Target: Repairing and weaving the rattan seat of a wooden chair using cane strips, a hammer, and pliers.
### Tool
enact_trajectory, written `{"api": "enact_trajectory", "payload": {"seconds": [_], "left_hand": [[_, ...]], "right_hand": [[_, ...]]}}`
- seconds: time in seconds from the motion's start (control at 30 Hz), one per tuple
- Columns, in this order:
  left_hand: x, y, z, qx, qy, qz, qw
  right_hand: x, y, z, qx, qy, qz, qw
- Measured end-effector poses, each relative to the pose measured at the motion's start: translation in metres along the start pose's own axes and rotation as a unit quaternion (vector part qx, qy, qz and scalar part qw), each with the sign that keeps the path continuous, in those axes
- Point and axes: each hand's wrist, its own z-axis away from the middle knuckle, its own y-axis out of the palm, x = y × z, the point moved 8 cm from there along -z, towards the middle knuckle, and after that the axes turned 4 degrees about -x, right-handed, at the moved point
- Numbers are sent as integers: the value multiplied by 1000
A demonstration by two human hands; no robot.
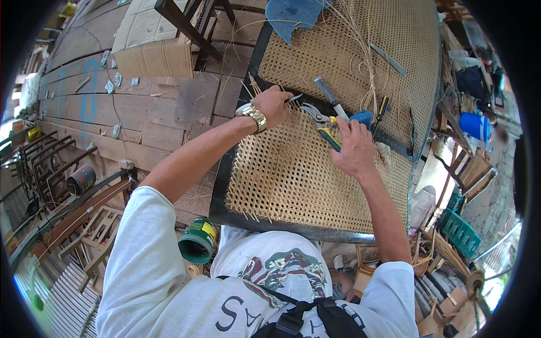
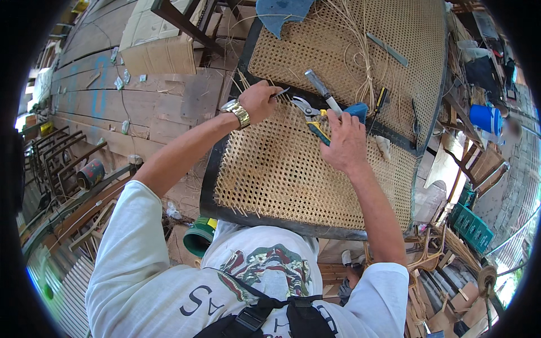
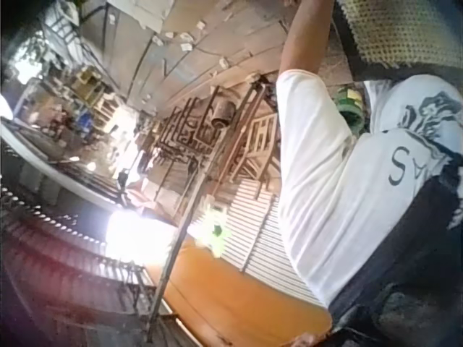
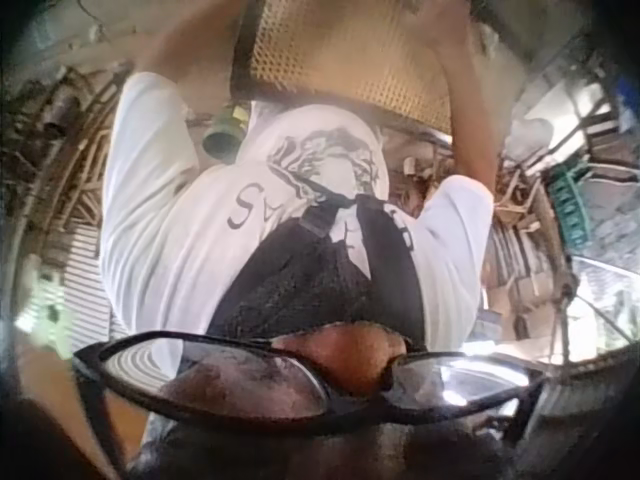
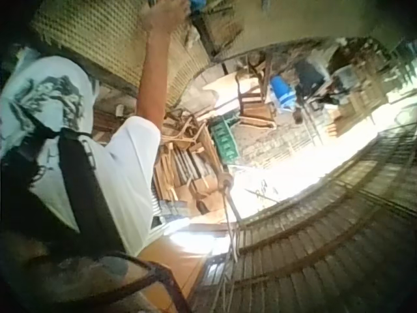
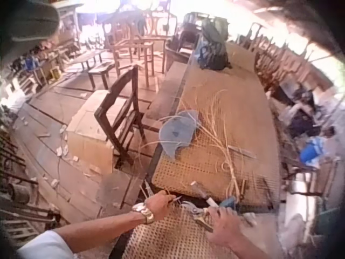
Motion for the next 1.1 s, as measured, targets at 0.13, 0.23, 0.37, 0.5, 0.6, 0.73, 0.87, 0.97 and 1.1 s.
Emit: {"api": "enact_trajectory", "payload": {"seconds": [0.13,0.23,0.37,0.5,0.6,0.73,0.87,0.97,1.1], "left_hand": [[6,2,4,-10,-86,-14,996],[7,9,5,-6,-78,-13,997],[10,18,4,-31,-90,4,995],[7,18,2,-35,-105,11,994],[6,18,0,-12,-130,38,991],[12,15,-4,6,-144,82,986],[18,18,-6,8,-149,116,982],[13,17,-4,35,-156,112,981],[13,14,-1,27,-160,134,978]], "right_hand": [[4,-1,-7,-19,-28,5,999],[5,-3,-8,-21,-34,3,999],[3,0,-8,-27,-36,-9,999],[0,0,-6,-31,-37,-4,999],[-1,-2,-6,-38,-41,-4,998],[0,0,-9,-28,-49,-11,998],[4,3,-13,-23,-50,-9,998],[6,0,-16,-17,-43,-8,999],[8,3,-18,-27,-60,-7,998]]}}
